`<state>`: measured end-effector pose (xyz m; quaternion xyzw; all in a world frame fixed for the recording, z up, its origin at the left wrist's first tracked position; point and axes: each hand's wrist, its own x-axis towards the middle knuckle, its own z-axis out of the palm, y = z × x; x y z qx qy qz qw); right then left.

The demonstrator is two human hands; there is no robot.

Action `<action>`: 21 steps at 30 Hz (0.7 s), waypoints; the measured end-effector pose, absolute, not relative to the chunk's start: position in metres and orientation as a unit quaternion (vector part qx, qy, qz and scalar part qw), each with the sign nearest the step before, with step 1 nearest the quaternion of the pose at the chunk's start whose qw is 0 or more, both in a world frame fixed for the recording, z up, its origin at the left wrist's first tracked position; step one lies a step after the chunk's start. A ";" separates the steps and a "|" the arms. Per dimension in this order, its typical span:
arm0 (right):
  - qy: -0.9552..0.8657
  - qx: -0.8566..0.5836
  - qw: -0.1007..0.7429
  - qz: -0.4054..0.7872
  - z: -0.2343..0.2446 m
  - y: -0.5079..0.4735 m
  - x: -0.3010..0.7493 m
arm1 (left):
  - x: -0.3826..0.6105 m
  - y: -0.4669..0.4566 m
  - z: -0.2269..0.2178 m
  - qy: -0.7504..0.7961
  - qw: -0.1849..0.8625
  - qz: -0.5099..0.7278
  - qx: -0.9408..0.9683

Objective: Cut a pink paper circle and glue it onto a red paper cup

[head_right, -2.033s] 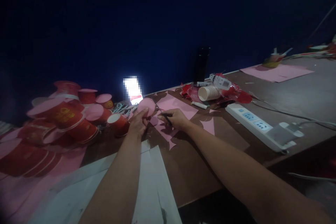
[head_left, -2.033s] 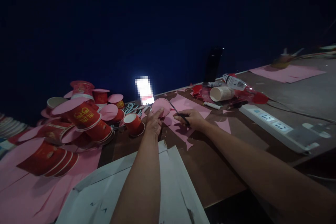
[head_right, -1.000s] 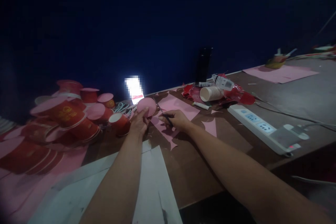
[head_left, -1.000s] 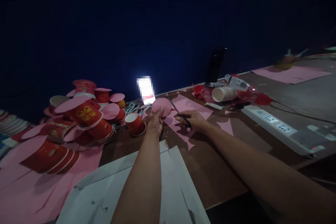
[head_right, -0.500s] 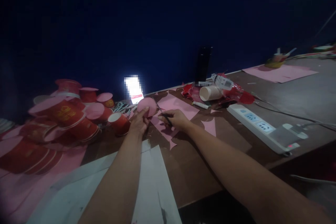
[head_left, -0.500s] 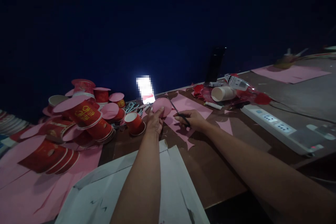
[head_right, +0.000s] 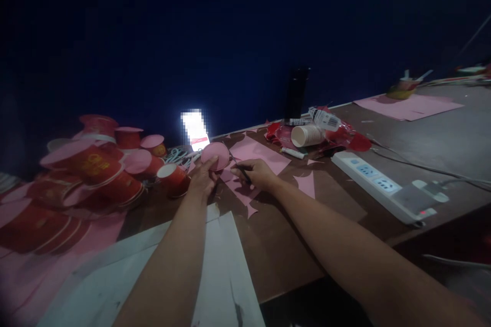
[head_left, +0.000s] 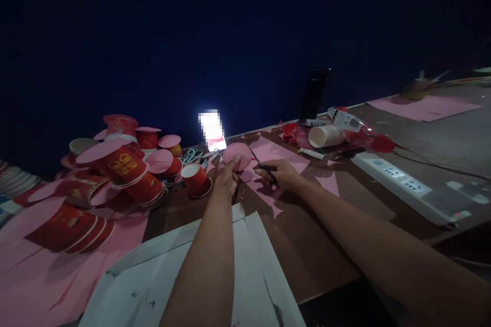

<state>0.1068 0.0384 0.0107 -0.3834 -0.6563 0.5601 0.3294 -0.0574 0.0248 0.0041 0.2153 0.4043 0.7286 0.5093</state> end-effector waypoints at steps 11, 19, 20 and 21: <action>-0.667 -0.350 0.336 0.566 0.009 0.038 0.108 | -0.057 0.026 0.005 0.398 0.512 0.732 0.208; -0.660 -0.362 0.332 0.569 0.012 0.037 0.109 | -0.057 0.025 0.007 0.407 0.507 0.732 0.202; -0.661 -0.363 0.331 0.567 0.012 0.038 0.109 | -0.057 0.025 0.007 0.403 0.508 0.733 0.204; -0.663 -0.365 0.330 0.564 0.012 0.038 0.109 | -0.057 0.025 0.006 0.400 0.510 0.734 0.205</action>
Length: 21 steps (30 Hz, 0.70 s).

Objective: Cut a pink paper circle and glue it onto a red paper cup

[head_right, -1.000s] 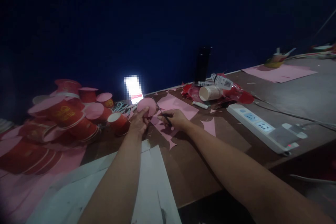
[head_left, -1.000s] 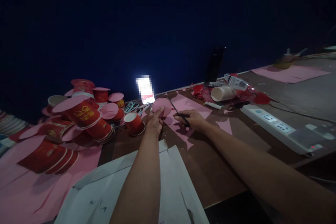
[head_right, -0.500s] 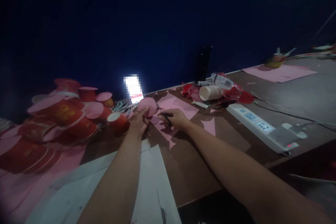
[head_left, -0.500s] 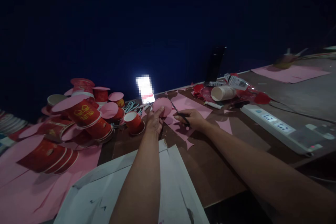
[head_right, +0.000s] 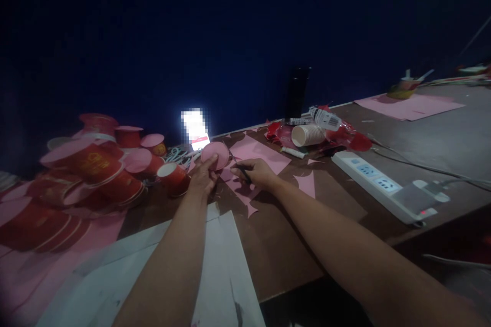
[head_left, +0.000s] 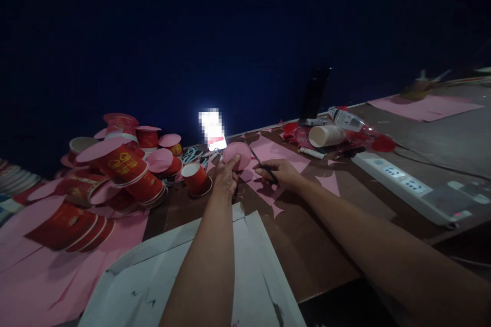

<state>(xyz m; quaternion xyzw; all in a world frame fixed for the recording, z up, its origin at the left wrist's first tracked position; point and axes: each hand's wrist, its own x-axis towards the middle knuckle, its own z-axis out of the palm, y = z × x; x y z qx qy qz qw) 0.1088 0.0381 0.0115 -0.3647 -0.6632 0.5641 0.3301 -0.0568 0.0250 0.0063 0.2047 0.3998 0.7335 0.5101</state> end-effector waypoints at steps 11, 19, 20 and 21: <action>-0.662 -0.378 0.334 0.555 0.010 0.039 0.108 | -0.058 0.025 0.005 0.397 0.518 0.729 0.205; -0.659 -0.373 0.335 0.560 0.011 0.038 0.108 | -0.056 0.025 0.006 0.407 0.509 0.731 0.203; -0.659 -0.371 0.336 0.561 0.010 0.039 0.108 | -0.056 0.025 0.006 0.408 0.507 0.730 0.206; -0.660 -0.370 0.335 0.561 0.010 0.039 0.108 | -0.056 0.026 0.006 0.409 0.506 0.730 0.209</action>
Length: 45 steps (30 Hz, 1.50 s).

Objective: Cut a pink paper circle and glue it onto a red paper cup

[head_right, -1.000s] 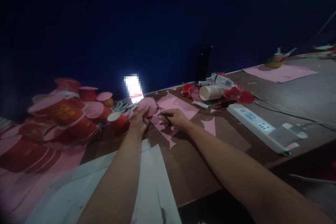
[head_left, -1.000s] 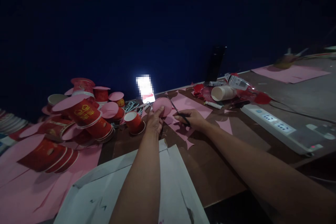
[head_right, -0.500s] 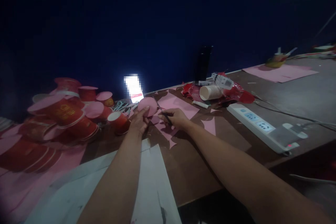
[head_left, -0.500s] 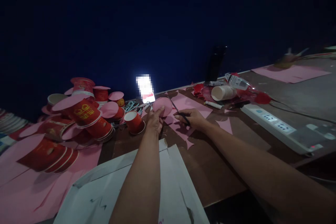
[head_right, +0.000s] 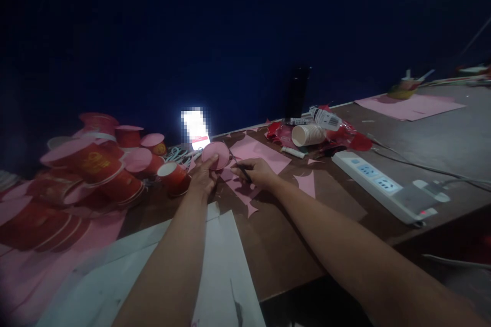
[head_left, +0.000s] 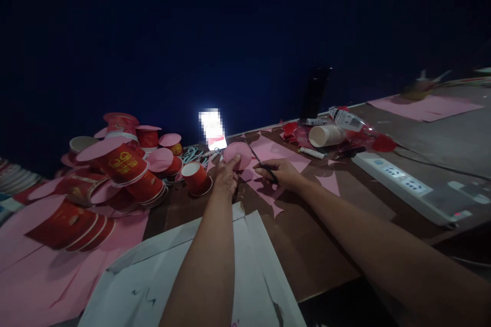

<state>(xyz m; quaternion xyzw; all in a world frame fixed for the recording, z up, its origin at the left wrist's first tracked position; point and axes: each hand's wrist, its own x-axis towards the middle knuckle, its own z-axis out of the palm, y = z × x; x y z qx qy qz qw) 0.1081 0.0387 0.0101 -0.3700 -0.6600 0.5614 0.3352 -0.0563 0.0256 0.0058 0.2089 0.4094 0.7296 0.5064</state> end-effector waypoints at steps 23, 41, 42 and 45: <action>-0.664 -0.380 0.329 0.554 0.014 0.037 0.108 | -0.056 0.023 0.007 0.405 0.516 0.722 0.219; -0.663 -0.376 0.334 0.554 0.014 0.038 0.107 | -0.057 0.025 0.006 0.407 0.515 0.727 0.200; -0.662 -0.376 0.333 0.556 0.015 0.037 0.107 | -0.057 0.025 0.006 0.407 0.517 0.726 0.199; -0.661 -0.377 0.331 0.558 0.015 0.037 0.108 | -0.058 0.025 0.005 0.408 0.517 0.727 0.193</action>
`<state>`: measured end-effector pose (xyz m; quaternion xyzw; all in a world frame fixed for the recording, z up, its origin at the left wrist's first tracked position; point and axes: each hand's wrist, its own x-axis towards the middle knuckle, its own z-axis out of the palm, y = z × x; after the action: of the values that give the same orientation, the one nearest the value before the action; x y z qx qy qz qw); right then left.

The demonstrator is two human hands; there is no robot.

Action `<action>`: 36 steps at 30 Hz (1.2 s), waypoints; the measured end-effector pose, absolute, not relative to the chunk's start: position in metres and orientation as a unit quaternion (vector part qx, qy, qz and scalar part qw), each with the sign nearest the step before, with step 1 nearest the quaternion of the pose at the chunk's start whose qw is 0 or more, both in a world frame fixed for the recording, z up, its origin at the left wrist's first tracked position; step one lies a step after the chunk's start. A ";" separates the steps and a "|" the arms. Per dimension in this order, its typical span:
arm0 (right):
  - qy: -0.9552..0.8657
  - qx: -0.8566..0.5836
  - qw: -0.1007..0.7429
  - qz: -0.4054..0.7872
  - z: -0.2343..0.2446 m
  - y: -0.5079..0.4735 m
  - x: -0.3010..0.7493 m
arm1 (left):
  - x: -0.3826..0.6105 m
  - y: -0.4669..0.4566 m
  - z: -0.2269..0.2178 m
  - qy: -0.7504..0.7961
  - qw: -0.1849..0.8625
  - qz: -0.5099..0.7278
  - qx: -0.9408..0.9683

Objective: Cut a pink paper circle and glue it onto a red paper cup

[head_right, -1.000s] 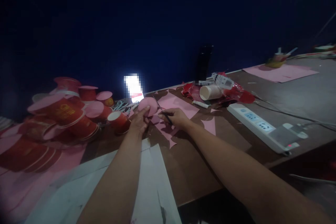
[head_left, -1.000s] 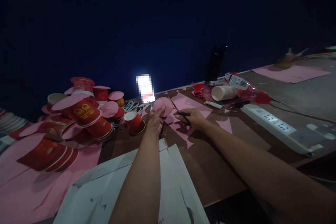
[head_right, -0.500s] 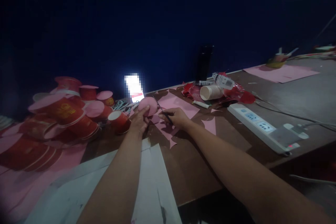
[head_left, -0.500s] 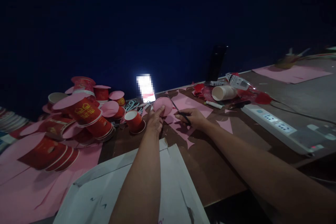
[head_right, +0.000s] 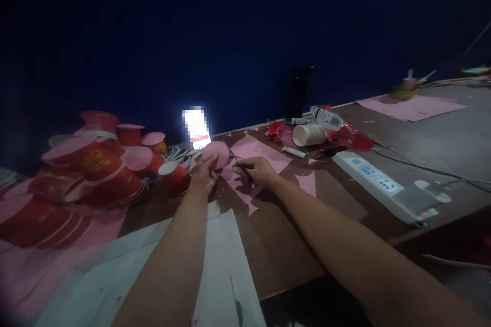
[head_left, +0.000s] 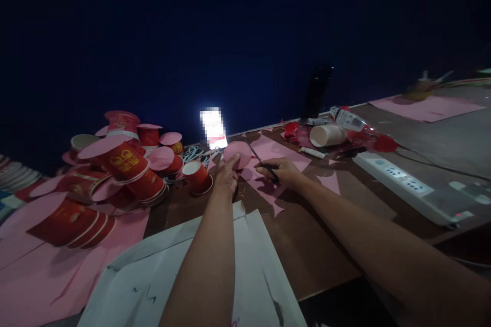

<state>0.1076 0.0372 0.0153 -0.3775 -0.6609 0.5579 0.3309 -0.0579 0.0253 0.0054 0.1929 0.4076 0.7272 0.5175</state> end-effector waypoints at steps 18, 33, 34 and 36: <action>-0.667 -0.385 0.323 0.549 0.013 0.037 0.109 | -0.059 0.026 0.004 0.415 0.509 0.725 0.208; -0.666 -0.381 0.324 0.553 0.013 0.038 0.109 | -0.058 0.024 0.006 0.420 0.518 0.717 0.203; -0.668 -0.380 0.325 0.550 0.013 0.038 0.109 | -0.058 0.024 0.006 0.419 0.517 0.718 0.203; -0.670 -0.378 0.328 0.548 0.013 0.038 0.109 | -0.058 0.024 0.005 0.418 0.518 0.718 0.204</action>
<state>0.1091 0.0380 0.0132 -0.3775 -0.6703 0.5482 0.3282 -0.0578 0.0244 0.0053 0.2042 0.4175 0.7179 0.5183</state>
